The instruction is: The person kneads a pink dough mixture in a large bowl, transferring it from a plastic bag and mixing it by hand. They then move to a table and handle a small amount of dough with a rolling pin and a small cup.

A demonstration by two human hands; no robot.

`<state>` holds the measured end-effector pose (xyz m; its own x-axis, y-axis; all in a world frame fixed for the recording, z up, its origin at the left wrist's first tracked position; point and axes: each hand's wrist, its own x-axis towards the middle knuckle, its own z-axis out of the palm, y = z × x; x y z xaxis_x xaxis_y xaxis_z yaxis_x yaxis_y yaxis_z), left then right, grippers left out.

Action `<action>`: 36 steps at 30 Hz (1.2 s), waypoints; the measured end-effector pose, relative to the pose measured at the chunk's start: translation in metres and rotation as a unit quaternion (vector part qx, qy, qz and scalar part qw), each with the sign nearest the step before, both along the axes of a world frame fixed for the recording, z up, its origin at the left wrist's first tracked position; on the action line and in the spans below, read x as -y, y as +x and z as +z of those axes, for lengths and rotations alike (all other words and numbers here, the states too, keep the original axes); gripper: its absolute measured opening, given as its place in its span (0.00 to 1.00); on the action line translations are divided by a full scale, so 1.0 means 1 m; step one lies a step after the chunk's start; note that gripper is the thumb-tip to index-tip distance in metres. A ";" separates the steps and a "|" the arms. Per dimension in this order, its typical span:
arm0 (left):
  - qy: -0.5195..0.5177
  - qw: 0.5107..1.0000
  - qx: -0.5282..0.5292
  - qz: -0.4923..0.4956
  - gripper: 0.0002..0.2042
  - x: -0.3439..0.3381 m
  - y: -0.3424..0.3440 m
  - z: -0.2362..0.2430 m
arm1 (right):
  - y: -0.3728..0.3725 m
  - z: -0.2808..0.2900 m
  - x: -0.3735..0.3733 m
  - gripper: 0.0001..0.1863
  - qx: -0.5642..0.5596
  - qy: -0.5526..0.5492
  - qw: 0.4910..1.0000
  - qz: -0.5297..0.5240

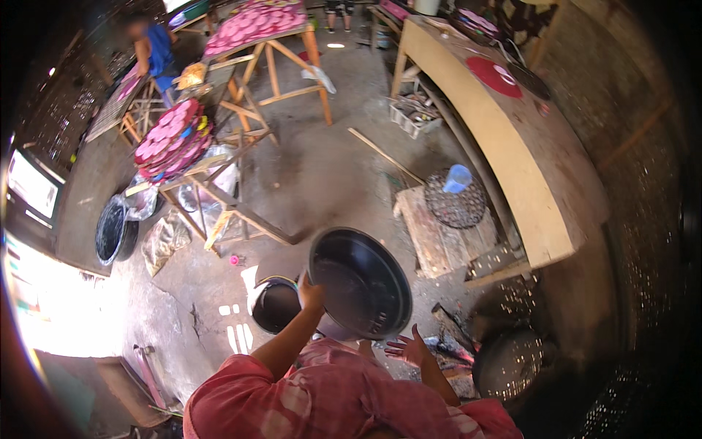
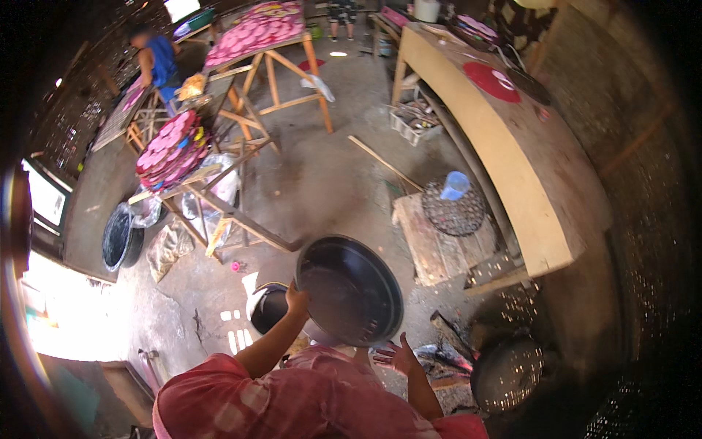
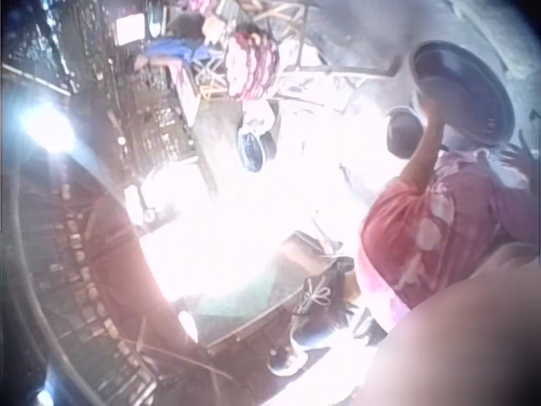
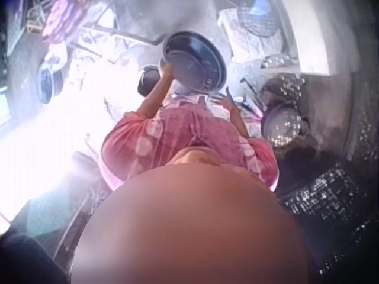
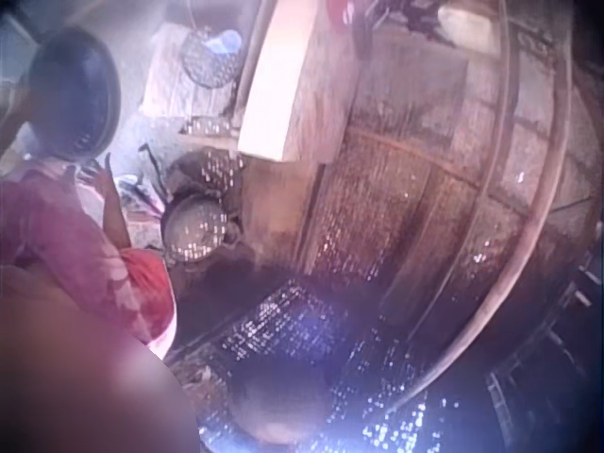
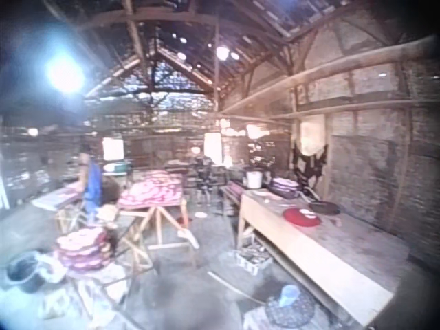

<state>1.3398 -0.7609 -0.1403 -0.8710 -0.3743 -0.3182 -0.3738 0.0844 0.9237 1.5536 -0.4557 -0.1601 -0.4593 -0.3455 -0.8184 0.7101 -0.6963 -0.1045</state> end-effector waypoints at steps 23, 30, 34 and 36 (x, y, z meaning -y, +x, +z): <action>-0.309 0.849 0.305 -0.302 0.18 0.406 0.278 -0.182 | 0.096 -0.183 0.130 0.33 0.295 0.060 0.948 -0.101; -0.273 0.703 0.442 -0.486 0.21 0.492 0.419 -0.155 | 0.174 -0.184 0.166 0.25 -0.081 0.149 0.984 0.048; -0.258 0.768 0.426 -0.403 0.21 0.499 0.417 -0.145 | 0.175 -0.153 0.201 0.32 0.037 0.013 0.999 -0.034; -0.194 0.870 0.370 -0.264 0.19 0.501 0.405 -0.134 | 0.167 -0.132 0.228 0.25 0.146 -0.045 0.985 -0.076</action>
<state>1.7446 -1.2614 -0.2747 -0.5652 -0.1894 -0.8029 -0.6682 0.6758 0.3110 1.7209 -0.6840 -0.2918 -0.2607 -0.3674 -0.8928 0.5874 -0.7942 0.1553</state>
